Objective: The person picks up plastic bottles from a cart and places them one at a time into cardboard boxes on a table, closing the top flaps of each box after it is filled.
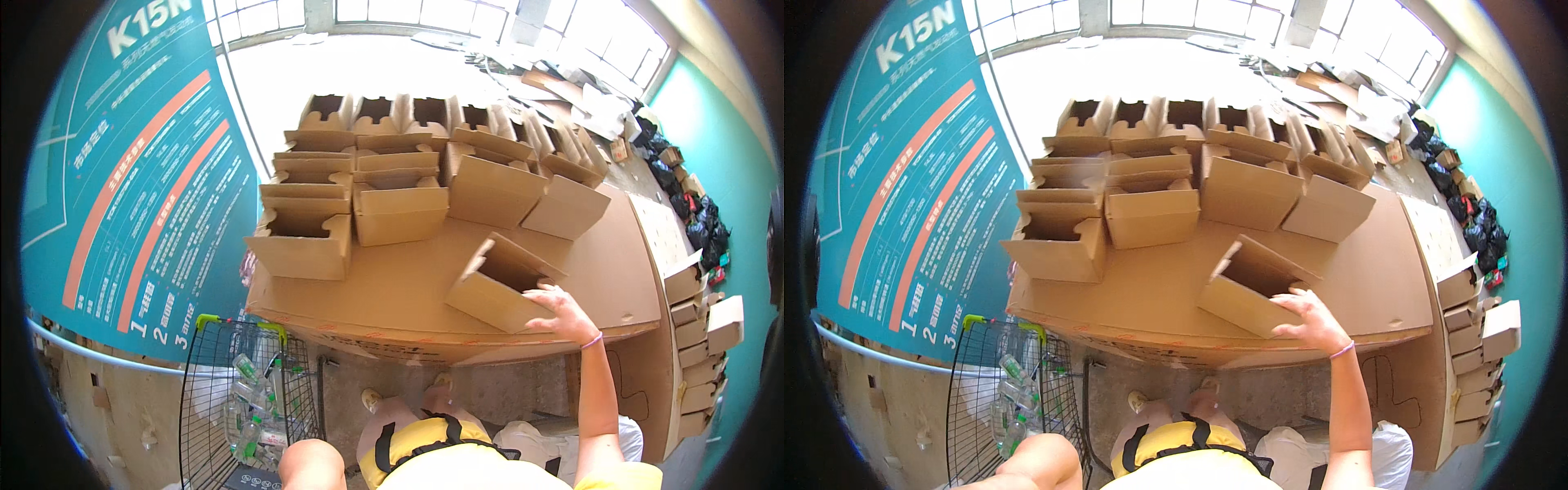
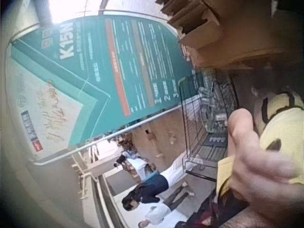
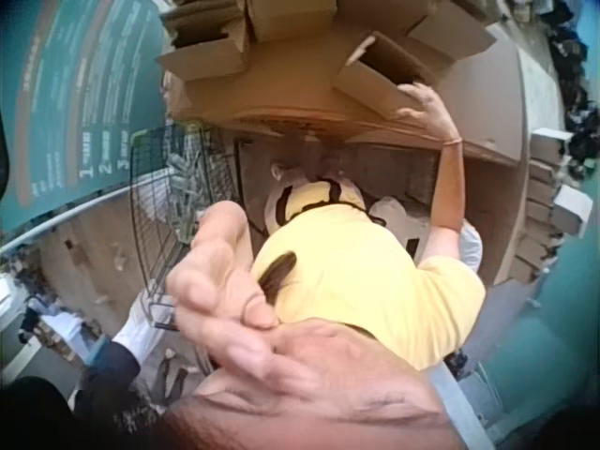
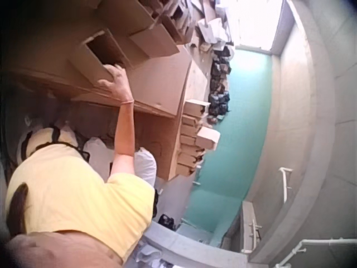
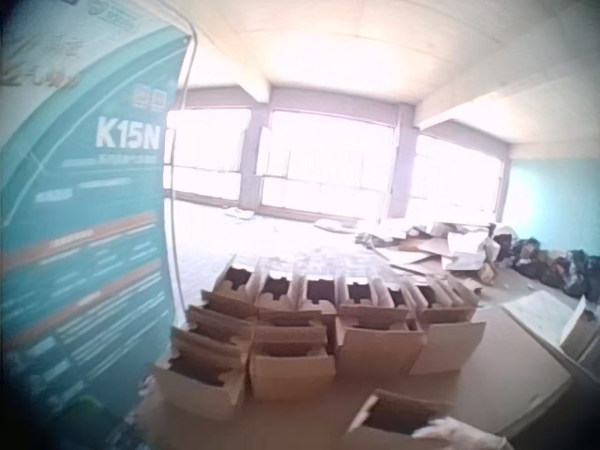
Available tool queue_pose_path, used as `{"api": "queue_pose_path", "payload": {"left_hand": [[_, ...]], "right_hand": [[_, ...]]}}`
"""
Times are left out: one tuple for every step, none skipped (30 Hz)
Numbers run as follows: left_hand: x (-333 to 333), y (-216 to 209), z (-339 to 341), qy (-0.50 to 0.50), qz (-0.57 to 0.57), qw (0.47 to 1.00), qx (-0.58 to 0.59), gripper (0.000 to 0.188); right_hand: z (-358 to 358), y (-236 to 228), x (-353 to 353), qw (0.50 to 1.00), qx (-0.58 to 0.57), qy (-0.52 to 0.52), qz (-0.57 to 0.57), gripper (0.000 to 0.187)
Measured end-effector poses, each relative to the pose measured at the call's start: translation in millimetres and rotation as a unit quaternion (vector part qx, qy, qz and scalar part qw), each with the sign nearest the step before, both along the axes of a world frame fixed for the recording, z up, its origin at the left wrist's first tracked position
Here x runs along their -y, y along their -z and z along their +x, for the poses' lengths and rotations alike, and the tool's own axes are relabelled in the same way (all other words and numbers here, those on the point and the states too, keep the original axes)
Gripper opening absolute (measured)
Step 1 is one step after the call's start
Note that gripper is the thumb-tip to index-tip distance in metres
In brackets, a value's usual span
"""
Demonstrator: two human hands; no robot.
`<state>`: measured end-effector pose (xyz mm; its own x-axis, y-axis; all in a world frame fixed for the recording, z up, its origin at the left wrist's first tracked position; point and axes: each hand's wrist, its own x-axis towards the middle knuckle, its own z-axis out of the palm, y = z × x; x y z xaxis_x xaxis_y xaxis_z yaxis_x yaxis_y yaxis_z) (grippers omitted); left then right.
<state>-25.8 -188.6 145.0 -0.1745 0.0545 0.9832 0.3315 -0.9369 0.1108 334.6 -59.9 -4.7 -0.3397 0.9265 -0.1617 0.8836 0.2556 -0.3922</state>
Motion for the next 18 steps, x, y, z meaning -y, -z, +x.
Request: {"api": "queue_pose_path", "payload": {"left_hand": [[12, 6, -32, 0.016, -0.002, 0.999, -0.035, 0.019], [18, 12, -61, 0.041, -0.008, 0.997, -0.069, 0.021], [31, 13, -82, 0.101, -0.106, 0.984, -0.107, 0.023], [27, 57, -86, 0.199, -0.057, 0.978, 0.002, 0.029], [33, 72, -105, 0.088, -0.092, 0.992, 0.012, 0.026], [26, 80, -129, -0.073, -0.181, 0.981, 0.013, 0.023], [21, 98, -149, -0.174, -0.268, 0.947, 0.027, 0.021], [11, 118, -171, -0.231, -0.352, 0.906, 0.035, 0.021], [9, 148, -197, -0.279, -0.44, 0.85, 0.074, 0.023], [16, 183, -234, -0.33, -0.49, 0.806, 0.048, 0.023], [38, 239, -267, -0.331, -0.557, 0.755, 0.103, 0.023], [67, 307, -299, -0.333, -0.606, 0.699, 0.184, 0.025], [89, 354, -318, -0.345, -0.63, 0.637, 0.28, 0.024], [110, 396, -334, -0.411, -0.645, 0.591, 0.259, 0.023], [131, 435, -347, -0.423, -0.68, 0.553, 0.228, 0.021], [146, 472, -355, -0.431, -0.715, 0.515, 0.194, 0.019], [156, 511, -354, -0.444, -0.743, 0.472, 0.166, 0.018], [165, 549, -349, -0.452, -0.771, 0.428, 0.135, 0.017]], "right_hand": [[0, 10, -12, 1.0, 0.02, -0.006, -0.001, 0.053], [-2, 17, -18, 0.995, 0.077, -0.014, 0.061, 0.041], [-4, 30, -22, 0.985, 0.127, -0.027, 0.118, 0.029], [-5, 31, -27, 0.993, 0.104, 0.0, 0.052, 0.024], [-13, 32, -32, 0.996, 0.084, 0.008, -0.012, 0.019], [-8, 47, -37, 0.996, 0.08, -0.03, 0.006, 0.015], [-4, 49, -33, 0.997, 0.075, -0.007, -0.024, 0.016], [14, 53, -24, 0.998, 0.055, -0.024, 0.024, 0.014], [-1, 37, -23, 0.998, 0.048, -0.029, 0.0, 0.016], [7, 44, -30, 0.998, 0.054, -0.013, 0.001, 0.016], [1, 44, -28, 0.996, 0.056, -0.025, 0.065, 0.017], [1, 52, -32, 0.994, 0.04, -0.035, 0.095, 0.02], [-4, 54, -35, 0.994, 0.034, -0.039, 0.093, 0.022], [-10, 50, -35, 0.994, 0.031, -0.037, 0.093, 0.024], [-19, 44, -36, 0.995, 0.03, -0.029, 0.094, 0.025], [-34, 37, -36, 0.998, 0.03, -0.022, 0.056, 0.027], [-52, 32, -33, 0.999, 0.03, -0.013, 0.019, 0.028], [-65, 28, -33, 0.999, 0.031, -0.001, -0.019, 0.03]]}}
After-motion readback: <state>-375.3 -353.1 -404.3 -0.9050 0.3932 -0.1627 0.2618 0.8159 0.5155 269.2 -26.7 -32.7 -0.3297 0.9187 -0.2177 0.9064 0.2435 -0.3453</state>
